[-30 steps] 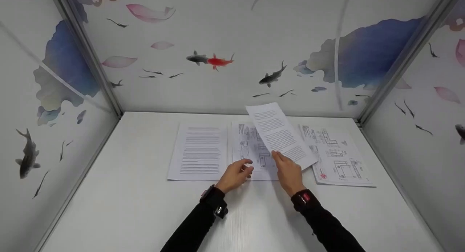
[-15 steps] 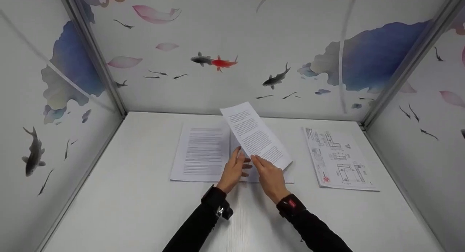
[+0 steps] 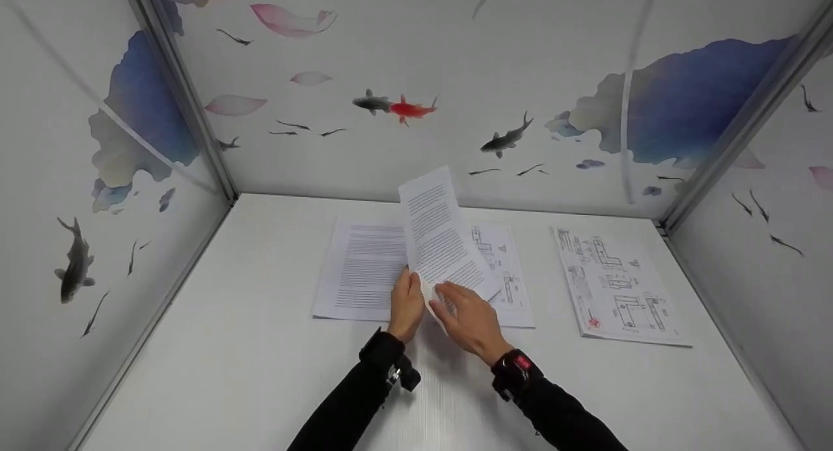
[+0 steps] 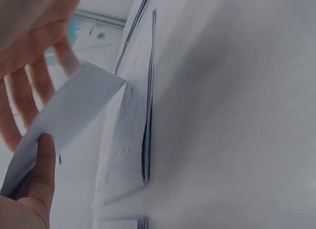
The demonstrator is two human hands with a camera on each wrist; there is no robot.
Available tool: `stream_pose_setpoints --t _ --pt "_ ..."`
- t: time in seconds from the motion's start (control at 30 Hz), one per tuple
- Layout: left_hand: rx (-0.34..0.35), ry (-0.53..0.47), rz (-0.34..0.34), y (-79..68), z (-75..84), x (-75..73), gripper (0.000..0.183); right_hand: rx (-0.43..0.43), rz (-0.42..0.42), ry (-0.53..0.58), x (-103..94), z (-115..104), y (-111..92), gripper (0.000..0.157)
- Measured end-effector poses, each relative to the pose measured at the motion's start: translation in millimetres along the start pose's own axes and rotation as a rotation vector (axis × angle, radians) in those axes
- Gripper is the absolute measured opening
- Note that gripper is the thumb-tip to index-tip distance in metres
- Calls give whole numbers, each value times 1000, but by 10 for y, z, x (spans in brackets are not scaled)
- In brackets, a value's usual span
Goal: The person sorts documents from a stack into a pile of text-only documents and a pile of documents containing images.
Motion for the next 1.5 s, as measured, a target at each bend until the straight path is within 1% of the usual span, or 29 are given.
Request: stream_pose_setpoints --t 0.07,0.1,0.2,0.27,0.3,0.33,0.4,0.5,0.57,0.6,0.67,0.73,0.8,0.87,0.97,1.03,1.13,1.23,1.33,1.43,1.5 --pt "-9 4 15 50 -2 -82 31 115 -37 73 -26 65 44 46" --pt "-15 -2 11 81 -1 -124 29 160 -42 100 -46 107 77 45" --pt "-24 -21 -29 174 -7 -252 25 262 -19 138 -97 267 189 49" --pt "-43 -27 -63 219 -27 -341 25 337 -16 177 -126 370 240 58" --pt "-59 -35 -73 236 -42 -390 26 387 -29 213 -131 418 256 63" --pt "-78 -41 -82 249 -58 -440 29 440 -57 263 -123 462 266 66" --pt "-119 -55 -89 273 -91 -542 32 560 -142 424 -88 521 261 67" --pt "-161 -71 -93 308 -141 -682 35 746 -257 674 -12 548 225 57" --pt "-174 -75 -99 331 -166 -761 35 825 -300 801 32 528 203 49" --pt "-181 -76 -105 341 -181 -795 35 849 -308 840 47 511 194 46" --pt "-194 -71 -113 357 -206 -854 34 871 -310 895 69 464 183 43" --pt "-208 -52 -111 368 -235 -904 34 872 -302 906 86 410 182 40" --pt "-227 -21 -102 363 -260 -946 34 857 -281 887 103 356 188 38" --pt "-256 30 -101 342 -290 -978 35 844 -243 844 115 312 204 38" --pt "-299 102 -119 267 -330 -1019 36 837 -177 779 132 276 235 36" --pt "-311 138 -140 200 -352 -1042 34 837 -147 770 149 270 254 35" --pt "-307 190 -125 127 -369 -1078 28 837 -133 792 190 255 275 34" --pt "-255 274 -67 142 -372 -1135 25 845 -188 844 234 216 282 37" --pt "-186 364 10 239 -387 -1245 25 834 -279 873 264 159 279 46" --pt "-136 453 76 355 -414 -1387 27 787 -376 892 309 95 254 55" --pt "-135 489 102 416 -427 -1468 28 756 -439 901 341 53 215 57"
Point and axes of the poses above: each hand's wrist, its own y-axis towards the middle knuckle, its own x-axis out of the palm, z = x × y, the point moved 3 cm from there along y, towards the middle knuckle, and after that the axes turned 7 degrees about z, right-handed, at the moved point
